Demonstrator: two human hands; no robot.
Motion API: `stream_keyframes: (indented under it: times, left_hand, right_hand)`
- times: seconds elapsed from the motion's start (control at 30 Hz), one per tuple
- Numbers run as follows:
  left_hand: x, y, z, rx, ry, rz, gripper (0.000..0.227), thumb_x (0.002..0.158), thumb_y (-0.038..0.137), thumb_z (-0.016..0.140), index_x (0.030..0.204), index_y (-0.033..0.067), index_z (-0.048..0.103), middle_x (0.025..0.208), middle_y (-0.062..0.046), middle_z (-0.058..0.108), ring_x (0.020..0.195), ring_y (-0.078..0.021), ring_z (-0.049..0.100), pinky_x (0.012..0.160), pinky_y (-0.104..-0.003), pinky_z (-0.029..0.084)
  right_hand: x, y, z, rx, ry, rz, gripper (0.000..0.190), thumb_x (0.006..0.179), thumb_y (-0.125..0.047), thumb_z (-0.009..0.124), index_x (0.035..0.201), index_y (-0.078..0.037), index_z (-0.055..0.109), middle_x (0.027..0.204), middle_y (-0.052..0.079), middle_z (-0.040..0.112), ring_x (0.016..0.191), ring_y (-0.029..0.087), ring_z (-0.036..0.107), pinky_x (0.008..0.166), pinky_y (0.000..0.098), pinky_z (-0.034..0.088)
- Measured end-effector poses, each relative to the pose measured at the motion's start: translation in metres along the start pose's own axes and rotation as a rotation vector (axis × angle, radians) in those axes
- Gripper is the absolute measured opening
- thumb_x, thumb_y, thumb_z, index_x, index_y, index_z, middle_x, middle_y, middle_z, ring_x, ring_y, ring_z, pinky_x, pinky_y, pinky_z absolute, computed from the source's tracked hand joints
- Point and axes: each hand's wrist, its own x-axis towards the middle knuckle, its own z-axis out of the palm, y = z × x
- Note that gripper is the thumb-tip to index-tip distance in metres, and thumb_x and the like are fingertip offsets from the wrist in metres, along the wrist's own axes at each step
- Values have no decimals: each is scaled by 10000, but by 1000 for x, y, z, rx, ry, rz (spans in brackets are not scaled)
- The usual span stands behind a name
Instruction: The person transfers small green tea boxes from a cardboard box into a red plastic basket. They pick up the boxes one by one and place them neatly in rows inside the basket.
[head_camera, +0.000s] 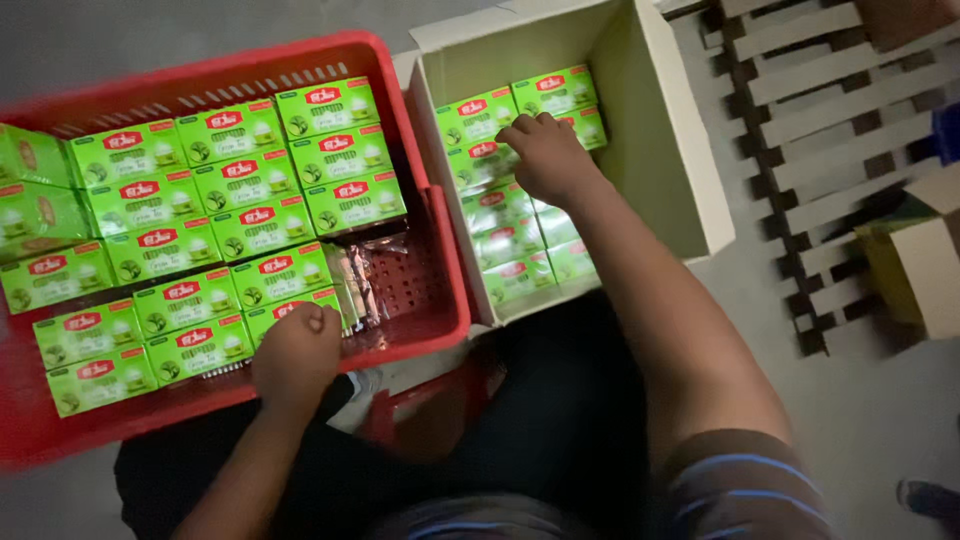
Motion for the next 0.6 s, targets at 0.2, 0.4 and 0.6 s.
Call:
stream_keyframes:
  times: [0.2,0.4,0.6]
  left_hand:
    - [11,-9,16,27,160,106,453,999,443,520,678,124,542,624,-110,617,824,-404,722,793,-529,569]
    - [8,-1,5,-9,89,90,443,1025,372,521,656,134,577,553,-76,584,704,-371,717,749,-459,550]
    - [7,-8,14,-83,243,215,500,1064,325,543,597,158,471,483,-46,460,543,-307,614,622,-389,486]
  right_hand:
    - [24,0,34,1,-38,101,483,836,-252,812,1252,-176,578,1247,37,492,1138,325,478,999,518,368]
    - [11,-12,25,-27,-64,89,293,875,-162,668,1133,-172,529,1173,36,441,1080,311,438,903,482,335]
    - [8,5,54,-102,-101,39,416,733,-163,749,1085,-173,527,1150,46,472,1037,312,444,844,453,332]
